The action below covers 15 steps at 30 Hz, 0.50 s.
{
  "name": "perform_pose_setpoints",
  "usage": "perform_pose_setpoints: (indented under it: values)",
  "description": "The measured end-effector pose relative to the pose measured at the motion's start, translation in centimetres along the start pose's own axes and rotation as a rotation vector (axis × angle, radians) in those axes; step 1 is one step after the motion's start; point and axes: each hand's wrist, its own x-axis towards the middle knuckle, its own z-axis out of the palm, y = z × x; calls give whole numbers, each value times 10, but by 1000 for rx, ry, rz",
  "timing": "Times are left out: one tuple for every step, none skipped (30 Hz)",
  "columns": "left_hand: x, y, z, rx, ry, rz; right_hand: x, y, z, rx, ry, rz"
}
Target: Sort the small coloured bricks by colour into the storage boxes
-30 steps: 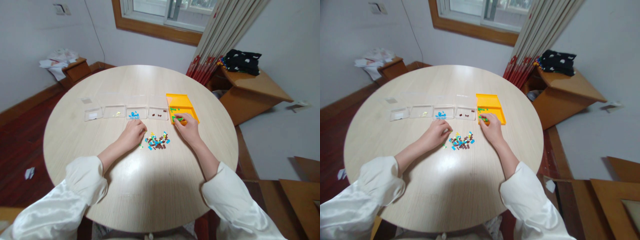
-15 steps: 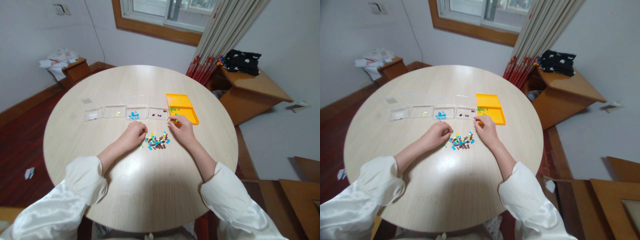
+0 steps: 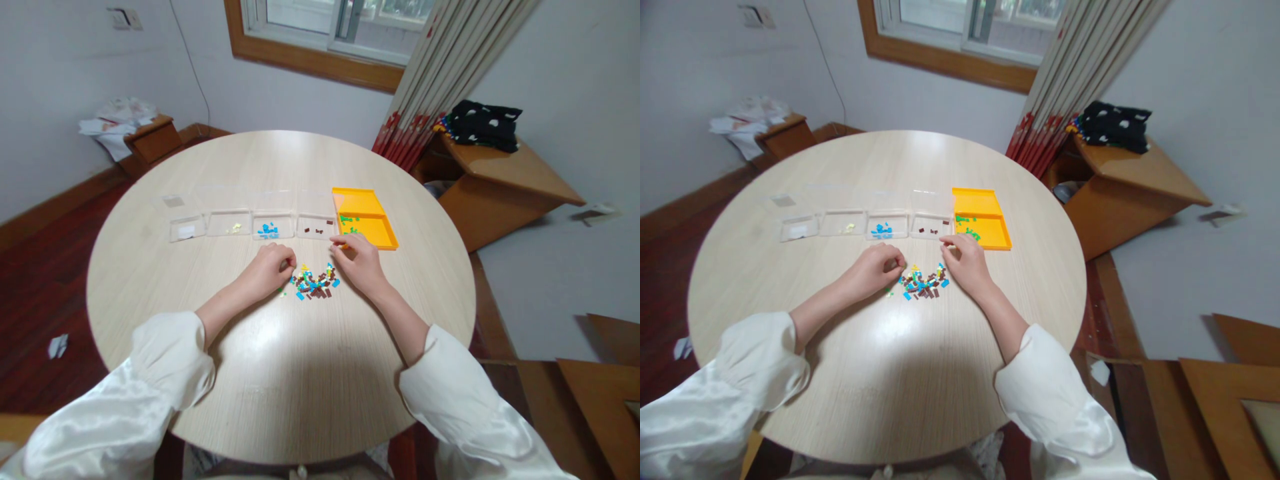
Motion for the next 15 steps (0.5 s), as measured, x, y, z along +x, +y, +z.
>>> perform_pose_setpoints:
  values:
    - [0,0,0,0,2,-4,-1,-2,1,7,-6,-5]
    - [0,1,0,0,4,-10,-1,-4,3,14,-15,-11]
    - [0,1,0,0,6,-16,-2,-7,4,19,-25,-18]
    - [-1,2,-1,-2,8,-23,-2,-9,6,23,-37,-26]
    - [-1,2,-1,-4,14,-31,-3,-12,7,27,-51,-35]
    - [-1,2,-1,-7,22,-37,-4,-16,8,30,-67,-44]
    - [-2,3,-1,-13,32,-40,-4,-19,9,34,-87,-54]
    - [-2,3,-2,-20,42,-41,-5,-22,10,38,-106,-65]
    - [-2,3,-2,-29,53,-41,-6,-26,11,44,-124,-76]
    - [-2,2,-2,-38,60,-39,-6,-29,11,51,-142,-86]
    - [-2,2,-2,-47,65,-37,-7,-31,12,57,-159,-94]
    - [-2,2,-2,-54,68,-35,-7,-33,13,63,-173,-100]
    - [-2,2,-2,-62,70,-32,-8,-35,14,67,-184,-104]
    - [-2,2,-2,-70,74,-30,-8,-35,14,70,-194,-104]
    - [-2,2,-2,-79,78,-26,-9,-36,15,72,-203,-103]
